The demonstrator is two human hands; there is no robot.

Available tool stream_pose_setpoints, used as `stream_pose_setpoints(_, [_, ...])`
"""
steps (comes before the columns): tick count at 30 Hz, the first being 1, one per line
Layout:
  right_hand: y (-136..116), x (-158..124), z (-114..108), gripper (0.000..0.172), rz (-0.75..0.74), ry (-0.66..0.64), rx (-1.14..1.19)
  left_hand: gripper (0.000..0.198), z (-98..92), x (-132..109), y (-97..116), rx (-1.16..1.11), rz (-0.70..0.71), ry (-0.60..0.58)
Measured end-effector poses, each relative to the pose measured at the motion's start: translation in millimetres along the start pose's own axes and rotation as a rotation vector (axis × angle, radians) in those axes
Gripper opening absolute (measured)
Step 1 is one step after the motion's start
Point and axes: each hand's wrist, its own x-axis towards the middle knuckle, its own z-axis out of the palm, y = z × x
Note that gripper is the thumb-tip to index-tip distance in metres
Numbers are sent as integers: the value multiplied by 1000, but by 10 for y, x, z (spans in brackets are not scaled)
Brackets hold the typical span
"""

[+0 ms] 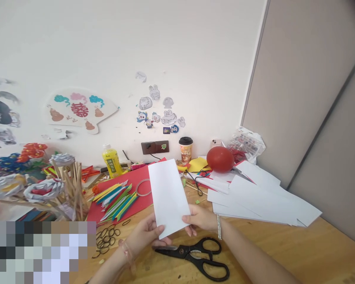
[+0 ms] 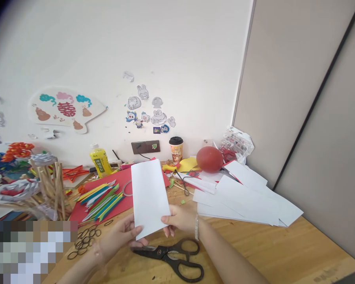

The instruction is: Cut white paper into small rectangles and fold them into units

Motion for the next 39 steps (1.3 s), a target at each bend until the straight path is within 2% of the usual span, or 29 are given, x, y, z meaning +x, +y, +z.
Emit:
stream_pose_setpoints(8, [7, -12, -27, 43, 10, -34, 15, 60, 31, 43, -68, 19, 30, 65])
stream_pose_setpoints(13, [21, -18, -45, 38, -14, -29, -3, 52, -15, 53, -97, -20, -4, -43])
stream_pose_setpoints(18, [17, 0, -46, 37, -43, -3, -3, 47, -23, 59, -106, -49, -1, -9])
stream_pose_setpoints(22, [22, 4, -47, 39, -43, -21, -2, 42, -20, 40, -104, -67, -26, -38])
stream_pose_setpoints(27, [57, -16, -79, 35, -27, -51, 1, 49, -36, 75, -137, -49, -17, -7])
stream_pose_setpoints(39, [101, 11, -124, 38, -23, -48, -1, 47, -27, 68, -100, 2, 6, 16])
